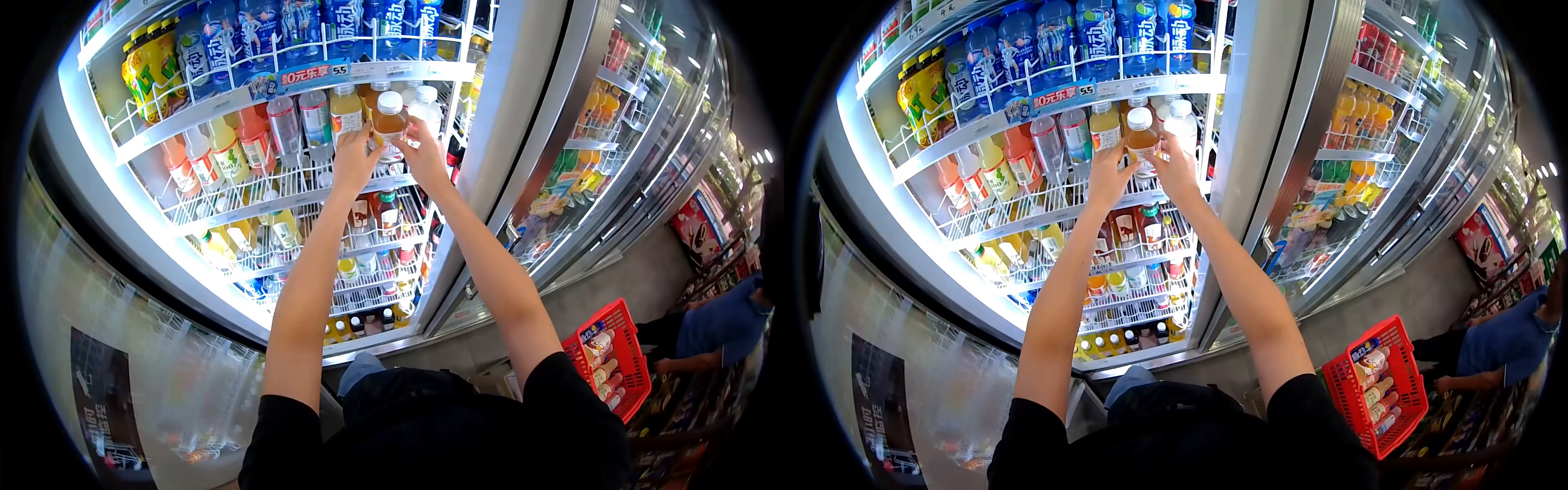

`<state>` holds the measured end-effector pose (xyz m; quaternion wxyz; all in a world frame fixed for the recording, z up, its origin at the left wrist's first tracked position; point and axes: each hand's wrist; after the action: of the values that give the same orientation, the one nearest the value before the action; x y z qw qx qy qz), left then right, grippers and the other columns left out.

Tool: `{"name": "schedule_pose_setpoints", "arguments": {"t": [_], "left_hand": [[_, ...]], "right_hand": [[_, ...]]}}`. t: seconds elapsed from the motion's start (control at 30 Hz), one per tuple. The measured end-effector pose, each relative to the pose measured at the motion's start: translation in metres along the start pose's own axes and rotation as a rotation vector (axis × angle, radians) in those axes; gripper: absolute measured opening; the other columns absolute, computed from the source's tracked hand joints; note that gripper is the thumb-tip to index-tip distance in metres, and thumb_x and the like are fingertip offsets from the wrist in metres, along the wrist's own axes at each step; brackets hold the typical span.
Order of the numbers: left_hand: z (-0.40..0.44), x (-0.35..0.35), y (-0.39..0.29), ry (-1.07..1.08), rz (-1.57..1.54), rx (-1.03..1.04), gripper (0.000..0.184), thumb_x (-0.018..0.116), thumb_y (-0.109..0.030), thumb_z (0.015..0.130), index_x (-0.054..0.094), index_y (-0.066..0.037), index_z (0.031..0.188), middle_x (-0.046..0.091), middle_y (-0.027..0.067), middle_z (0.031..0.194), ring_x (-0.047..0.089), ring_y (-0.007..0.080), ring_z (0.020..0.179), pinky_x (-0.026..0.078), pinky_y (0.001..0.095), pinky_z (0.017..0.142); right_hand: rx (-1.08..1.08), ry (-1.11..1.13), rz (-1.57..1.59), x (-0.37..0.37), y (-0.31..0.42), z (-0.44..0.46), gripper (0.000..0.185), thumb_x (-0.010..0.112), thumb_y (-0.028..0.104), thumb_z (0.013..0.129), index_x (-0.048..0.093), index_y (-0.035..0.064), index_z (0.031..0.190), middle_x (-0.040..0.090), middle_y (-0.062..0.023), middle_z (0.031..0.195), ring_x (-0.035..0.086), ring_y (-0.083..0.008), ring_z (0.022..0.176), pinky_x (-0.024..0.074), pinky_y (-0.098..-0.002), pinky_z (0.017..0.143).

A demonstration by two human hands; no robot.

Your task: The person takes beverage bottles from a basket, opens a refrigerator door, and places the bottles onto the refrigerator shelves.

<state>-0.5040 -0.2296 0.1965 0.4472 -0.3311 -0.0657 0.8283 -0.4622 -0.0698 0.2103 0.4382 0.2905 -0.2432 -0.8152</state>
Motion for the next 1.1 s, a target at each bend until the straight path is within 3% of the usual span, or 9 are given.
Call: {"name": "schedule_pose_setpoints", "arguments": {"t": [0.17, 0.33, 0.47, 0.57, 0.63, 0.8, 0.9, 0.97, 1.1], "left_hand": [[-0.001, 0.015, 0.017, 0.002, 0.105, 0.046, 0.055, 0.072, -0.027, 0.085, 0.058, 0.003, 0.128, 0.063, 0.0178, 0.115, 0.052, 0.0358, 0.115, 0.042, 0.0428, 0.101], [-0.004, 0.016, 0.006, 0.034, 0.103, -0.075, 0.052, 0.068, -0.031, 0.088, 0.059, 0.0, 0.128, 0.062, 0.0164, 0.12, 0.052, 0.0362, 0.117, 0.04, 0.0442, 0.103], [-0.015, 0.018, -0.003, -0.052, 0.191, 0.003, 0.05, 0.065, -0.024, 0.089, 0.056, 0.002, 0.131, 0.063, 0.0151, 0.113, 0.054, 0.0337, 0.112, 0.044, 0.0441, 0.098], [-0.023, 0.021, -0.014, -0.066, 0.161, -0.001, 0.052, 0.061, -0.017, 0.089, 0.049, 0.003, 0.136, 0.061, 0.0175, 0.118, 0.053, 0.0352, 0.115, 0.042, 0.045, 0.101], [-0.032, 0.018, -0.026, -0.146, 0.103, 0.057, 0.053, 0.057, -0.011, 0.089, 0.046, 0.005, 0.139, 0.057, 0.0206, 0.127, 0.051, 0.0369, 0.121, 0.04, 0.0459, 0.105], [-0.054, 0.004, -0.061, -0.139, 0.046, 0.018, 0.052, 0.053, -0.008, 0.09, 0.045, 0.0, 0.141, 0.053, 0.0214, 0.132, 0.048, 0.0377, 0.124, 0.037, 0.047, 0.107], [-0.067, -0.005, -0.099, -0.092, 0.003, -0.156, 0.052, 0.051, -0.008, 0.091, 0.045, -0.004, 0.143, 0.053, 0.0214, 0.133, 0.048, 0.0384, 0.123, 0.037, 0.0477, 0.106], [-0.08, 0.007, -0.116, -0.199, -0.035, -0.072, 0.051, 0.051, -0.006, 0.091, 0.047, -0.006, 0.142, 0.055, 0.0211, 0.129, 0.049, 0.0378, 0.121, 0.038, 0.0476, 0.103], [-0.125, 0.022, -0.179, -0.223, -0.139, -0.234, 0.049, 0.052, -0.001, 0.089, 0.051, -0.006, 0.138, 0.06, 0.0174, 0.119, 0.055, 0.0337, 0.109, 0.042, 0.0447, 0.097]], "right_hand": [[-0.092, -0.099, -0.116, 0.014, -0.014, 0.007, 0.045, 0.075, 0.006, 0.082, 0.056, 0.0004, 0.122, 0.069, -0.024, 0.105, 0.07, -0.0337, 0.098, 0.0558, -0.0374, 0.08], [-0.156, -0.015, -0.265, 0.013, -0.017, -0.003, 0.063, 0.057, -0.009, 0.082, 0.041, -0.0041, 0.143, 0.064, -0.0293, 0.112, 0.068, -0.0391, 0.086, 0.0544, -0.0393, 0.075], [-0.1, 0.039, -0.213, 0.002, 0.003, -0.021, 0.065, 0.057, -0.009, 0.082, 0.04, -0.0039, 0.144, 0.062, -0.0311, 0.113, 0.067, -0.0382, 0.078, 0.0534, -0.0397, 0.071], [-0.251, 0.001, -0.244, 0.001, 0.003, -0.041, 0.061, 0.056, -0.008, 0.081, 0.041, -0.0093, 0.14, 0.062, -0.0313, 0.111, 0.065, -0.0438, 0.091, 0.0534, -0.0419, 0.079], [-0.168, 0.13, -0.169, -0.006, 0.018, -0.06, 0.056, 0.053, -0.007, 0.085, 0.042, -0.0089, 0.139, 0.059, -0.0304, 0.119, 0.06, -0.0449, 0.107, 0.0485, -0.0453, 0.092], [-0.193, 0.197, -0.078, -0.037, 0.042, -0.109, 0.048, 0.051, -0.006, 0.088, 0.048, -0.0044, 0.137, 0.06, -0.0271, 0.121, 0.061, -0.0428, 0.107, 0.0498, -0.0432, 0.091], [-0.126, 0.302, -0.016, -0.073, 0.055, -0.135, 0.046, 0.054, -0.002, 0.089, 0.05, -0.002, 0.136, 0.059, -0.0244, 0.126, 0.061, -0.0418, 0.109, 0.0505, -0.0421, 0.092], [-0.193, 0.27, -0.08, -0.1, 0.055, -0.152, 0.045, 0.055, -0.002, 0.089, 0.053, 0.0003, 0.134, 0.059, -0.0226, 0.128, 0.06, -0.0399, 0.112, 0.0512, -0.0411, 0.092], [-0.093, 0.238, -0.042, -0.17, 0.071, -0.176, 0.042, 0.056, -0.003, 0.088, 0.056, 0.0002, 0.131, 0.06, -0.0207, 0.126, 0.063, -0.0364, 0.106, 0.0524, -0.0383, 0.088]]}}
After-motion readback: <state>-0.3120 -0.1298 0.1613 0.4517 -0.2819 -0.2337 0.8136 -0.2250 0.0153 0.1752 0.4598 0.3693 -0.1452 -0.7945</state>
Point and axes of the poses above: each hand's wrist, its own z-axis towards the middle knuckle, its own x-axis out of the palm, y = z × x
